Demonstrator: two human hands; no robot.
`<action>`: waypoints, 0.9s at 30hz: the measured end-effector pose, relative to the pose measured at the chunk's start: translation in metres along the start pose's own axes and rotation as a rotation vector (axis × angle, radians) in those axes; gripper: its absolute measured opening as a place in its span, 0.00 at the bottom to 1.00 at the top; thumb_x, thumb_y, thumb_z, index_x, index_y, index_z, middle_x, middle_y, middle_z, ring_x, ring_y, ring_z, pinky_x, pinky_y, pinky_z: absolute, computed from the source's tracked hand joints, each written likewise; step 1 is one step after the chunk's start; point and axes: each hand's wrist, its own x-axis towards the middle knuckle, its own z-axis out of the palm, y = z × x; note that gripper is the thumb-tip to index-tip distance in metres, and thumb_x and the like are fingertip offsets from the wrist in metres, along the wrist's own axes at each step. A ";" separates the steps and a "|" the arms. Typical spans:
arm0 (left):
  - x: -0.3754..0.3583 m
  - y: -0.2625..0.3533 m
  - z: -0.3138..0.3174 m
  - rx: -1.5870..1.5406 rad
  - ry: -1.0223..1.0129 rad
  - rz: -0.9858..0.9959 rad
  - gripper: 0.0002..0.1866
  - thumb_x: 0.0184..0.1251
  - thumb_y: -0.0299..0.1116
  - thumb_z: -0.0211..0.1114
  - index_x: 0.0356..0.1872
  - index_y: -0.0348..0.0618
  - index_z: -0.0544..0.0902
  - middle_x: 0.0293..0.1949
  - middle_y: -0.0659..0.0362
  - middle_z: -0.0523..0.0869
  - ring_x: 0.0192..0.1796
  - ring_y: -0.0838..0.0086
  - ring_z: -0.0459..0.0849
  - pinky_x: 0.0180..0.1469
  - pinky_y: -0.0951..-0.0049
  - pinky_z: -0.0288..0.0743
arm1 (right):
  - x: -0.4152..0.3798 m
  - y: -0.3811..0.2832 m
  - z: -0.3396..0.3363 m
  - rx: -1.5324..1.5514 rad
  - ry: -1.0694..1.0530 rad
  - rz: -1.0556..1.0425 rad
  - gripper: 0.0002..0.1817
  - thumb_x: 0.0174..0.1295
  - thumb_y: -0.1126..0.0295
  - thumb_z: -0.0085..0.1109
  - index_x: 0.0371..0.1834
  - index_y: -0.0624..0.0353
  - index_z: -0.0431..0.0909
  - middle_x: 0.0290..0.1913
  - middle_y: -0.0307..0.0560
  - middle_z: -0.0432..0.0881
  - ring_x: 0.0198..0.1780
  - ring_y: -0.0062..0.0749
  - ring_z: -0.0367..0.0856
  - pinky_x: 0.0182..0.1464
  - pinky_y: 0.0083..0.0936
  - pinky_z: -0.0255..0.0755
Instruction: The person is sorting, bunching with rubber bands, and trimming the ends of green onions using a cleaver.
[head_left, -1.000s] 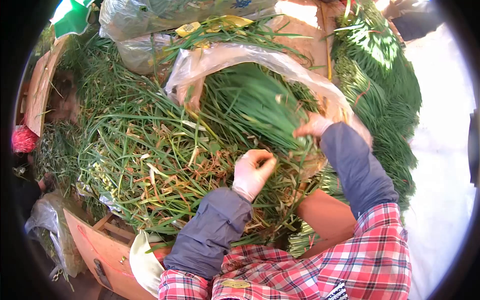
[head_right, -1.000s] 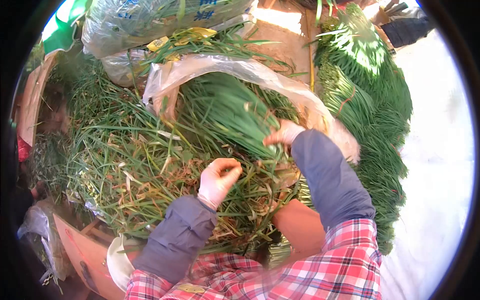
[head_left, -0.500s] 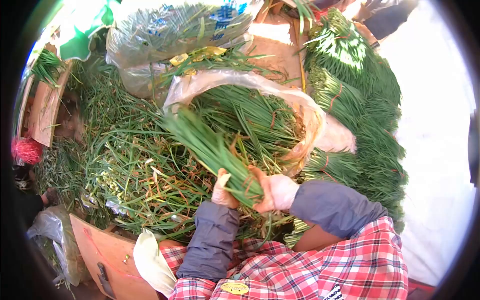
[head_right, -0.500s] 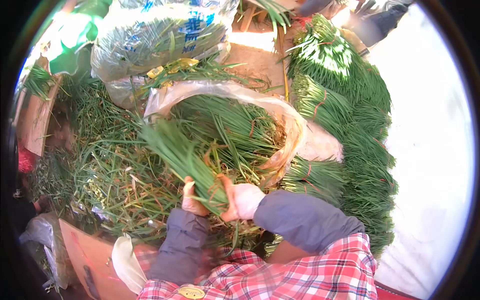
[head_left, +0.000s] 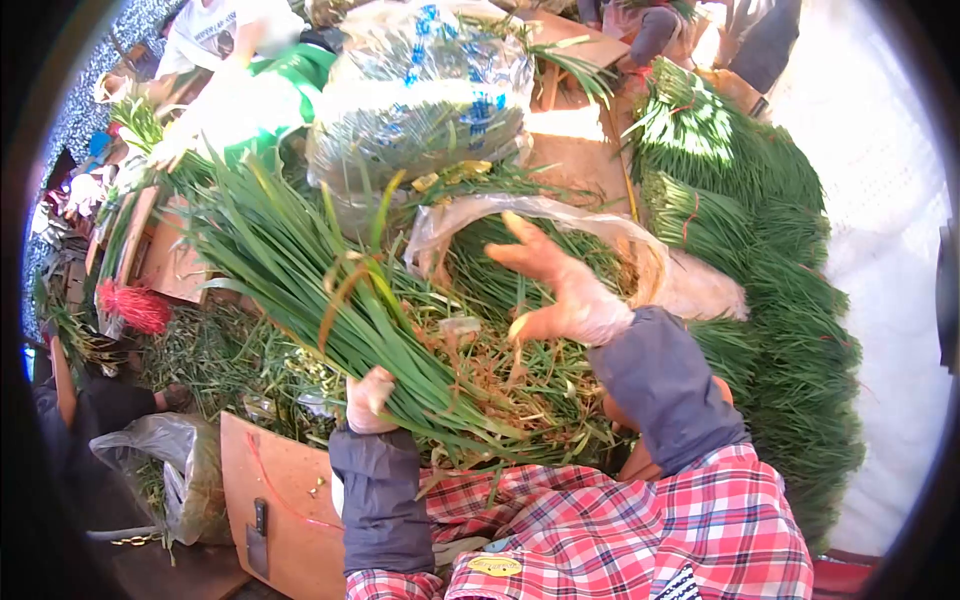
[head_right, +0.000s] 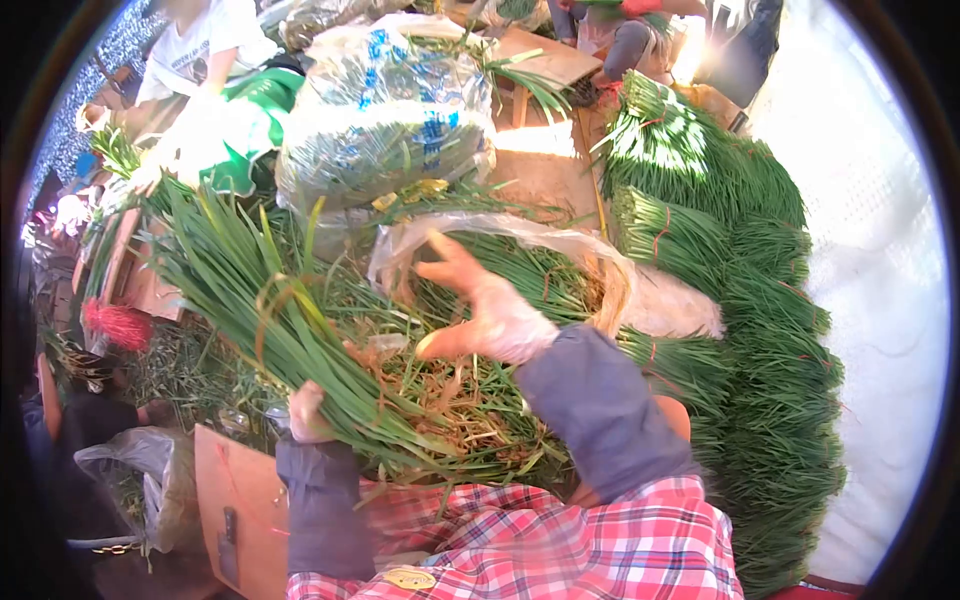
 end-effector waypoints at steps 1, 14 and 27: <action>-0.005 0.003 0.009 0.077 -0.021 0.047 0.33 0.47 0.29 0.66 0.58 0.33 0.67 0.48 0.49 0.79 0.48 0.60 0.81 0.48 0.61 0.78 | 0.006 -0.007 0.014 0.048 -0.055 -0.100 0.67 0.33 0.66 0.80 0.74 0.52 0.36 0.68 0.57 0.60 0.71 0.37 0.54 0.70 0.34 0.46; -0.061 0.007 0.005 0.902 -0.061 0.172 0.37 0.46 0.37 0.75 0.58 0.41 0.68 0.52 0.55 0.77 0.53 0.67 0.77 0.56 0.66 0.72 | 0.014 0.065 0.149 0.936 -0.549 -0.005 0.51 0.50 0.64 0.68 0.73 0.48 0.42 0.65 0.46 0.64 0.65 0.46 0.63 0.60 0.48 0.65; -0.152 0.048 0.032 0.679 0.241 -0.055 0.28 0.63 0.45 0.59 0.54 0.29 0.72 0.45 0.46 0.81 0.43 0.63 0.83 0.43 0.65 0.78 | 0.035 0.000 0.155 1.625 -0.371 0.005 0.13 0.61 0.65 0.53 0.45 0.60 0.75 0.44 0.45 0.81 0.47 0.36 0.78 0.50 0.37 0.72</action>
